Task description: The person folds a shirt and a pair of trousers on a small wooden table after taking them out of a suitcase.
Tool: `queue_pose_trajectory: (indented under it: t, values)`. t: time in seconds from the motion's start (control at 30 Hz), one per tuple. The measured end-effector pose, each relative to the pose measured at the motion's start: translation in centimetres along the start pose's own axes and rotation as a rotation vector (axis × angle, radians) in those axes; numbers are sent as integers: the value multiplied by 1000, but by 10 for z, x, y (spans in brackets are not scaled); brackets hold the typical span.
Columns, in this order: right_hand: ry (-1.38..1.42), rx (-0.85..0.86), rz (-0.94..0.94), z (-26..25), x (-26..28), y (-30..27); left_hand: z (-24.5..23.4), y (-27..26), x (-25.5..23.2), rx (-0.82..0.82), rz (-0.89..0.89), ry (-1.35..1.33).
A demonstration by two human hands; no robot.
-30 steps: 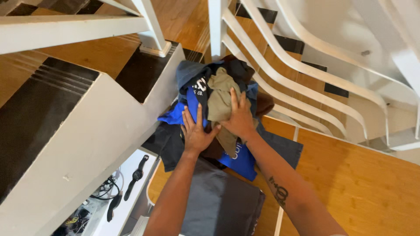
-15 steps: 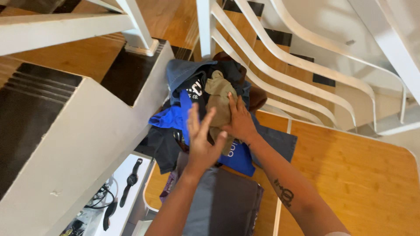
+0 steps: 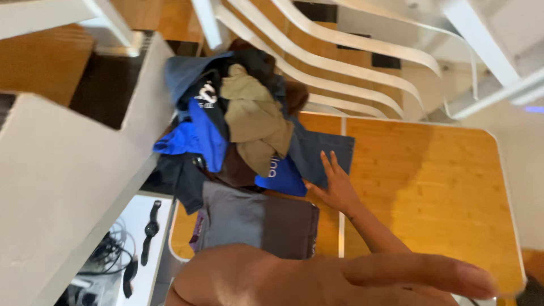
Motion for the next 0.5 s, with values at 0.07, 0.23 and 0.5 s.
queue_pose_trajectory:
  t: [0.07, 0.23, 0.5]
  values:
    - [-38, -15, 75, -9, -16, -36, 14, 9, 1, 25, 23, -29]
    - [-127, -78, 294, -39, -45, -121, 50, 39, -5, 102, 91, -113]
    - [-213, -308, 654, -89, -83, -272, 157, 76, 3, 202, 105, -222]
Point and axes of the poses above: each hand's wrist, its own y-axis towards the middle knuckle, its own z-axis out of the palm, x = y × z, the point moved 2 cm from there along y, towards the middle knuckle, and after that the axes turned 13 degrees about -z, right-handed, at the moved point
